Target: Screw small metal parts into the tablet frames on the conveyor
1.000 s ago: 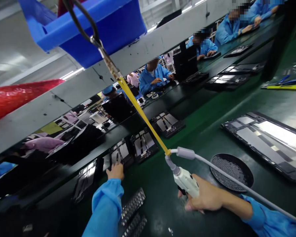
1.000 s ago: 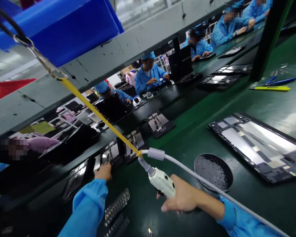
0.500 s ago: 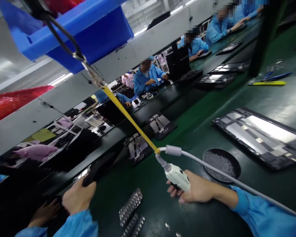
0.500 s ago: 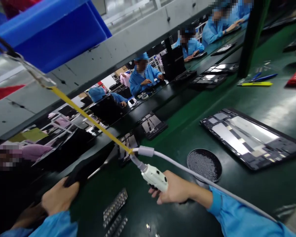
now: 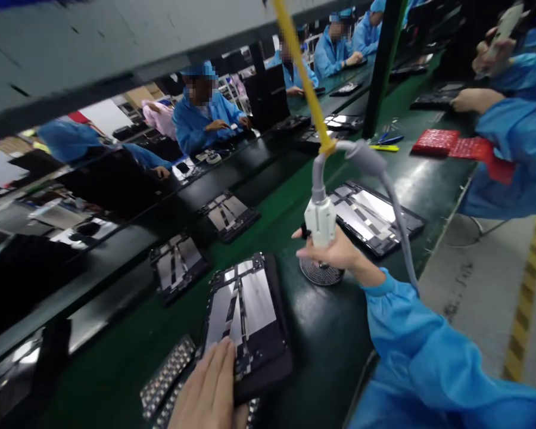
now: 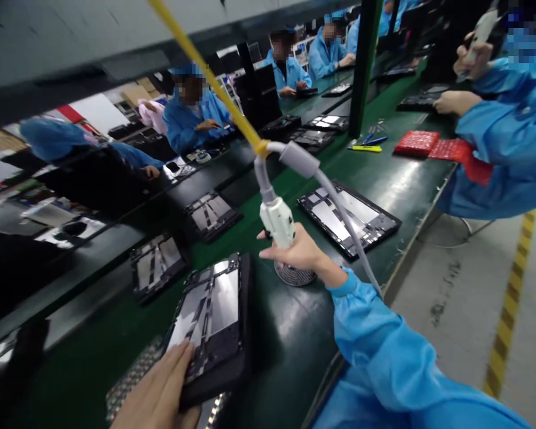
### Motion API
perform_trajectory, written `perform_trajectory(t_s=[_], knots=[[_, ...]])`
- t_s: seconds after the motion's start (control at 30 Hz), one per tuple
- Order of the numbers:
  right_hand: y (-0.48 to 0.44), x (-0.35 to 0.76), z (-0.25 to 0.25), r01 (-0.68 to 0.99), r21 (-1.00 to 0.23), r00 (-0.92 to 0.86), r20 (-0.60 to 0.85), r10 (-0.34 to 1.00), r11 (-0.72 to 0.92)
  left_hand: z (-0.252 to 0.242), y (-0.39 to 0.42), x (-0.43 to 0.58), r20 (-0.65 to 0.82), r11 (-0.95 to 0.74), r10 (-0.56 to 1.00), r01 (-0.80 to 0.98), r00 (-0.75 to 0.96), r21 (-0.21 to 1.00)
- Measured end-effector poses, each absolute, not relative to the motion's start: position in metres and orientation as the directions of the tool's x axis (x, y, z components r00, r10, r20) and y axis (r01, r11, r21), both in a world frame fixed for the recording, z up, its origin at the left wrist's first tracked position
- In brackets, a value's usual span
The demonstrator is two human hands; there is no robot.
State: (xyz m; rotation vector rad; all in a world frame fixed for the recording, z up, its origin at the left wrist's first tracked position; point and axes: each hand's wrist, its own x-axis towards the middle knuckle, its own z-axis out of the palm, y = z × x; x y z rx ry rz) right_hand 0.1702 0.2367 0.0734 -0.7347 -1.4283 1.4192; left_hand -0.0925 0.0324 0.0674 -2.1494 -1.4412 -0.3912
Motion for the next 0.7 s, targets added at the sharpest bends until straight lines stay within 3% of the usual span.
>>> perform_trajectory(t_s=[0.13, 0.23, 0.57, 0.7], knots=[[0.248, 0.191, 0.060, -0.211, -0.950, -0.169, 0.267, 0.949, 0.230, 0.037, 0.026, -0.056, 0.288, -0.382, 0.858, 0.904, 0.425, -0.193], [0.249, 0.190, 0.050, -0.248, -0.940, -0.123, 0.269, 0.955, 0.233, 0.020, 0.039, -0.031, 0.214, -0.419, 0.872, 0.897, 0.440, -0.138], [0.243, 0.178, 0.042, -0.180, -0.966, -0.160, 0.215, 0.963, 0.186, 0.013, 0.073, 0.029, 0.326, -0.374, 0.884, 0.926, 0.336, 0.059], [0.243, 0.174, 0.039, -0.152, -0.975, -0.213, 0.192, 0.958, 0.162, 0.032, 0.075, 0.010, 0.421, -0.459, 0.836, 0.869, 0.352, 0.186]])
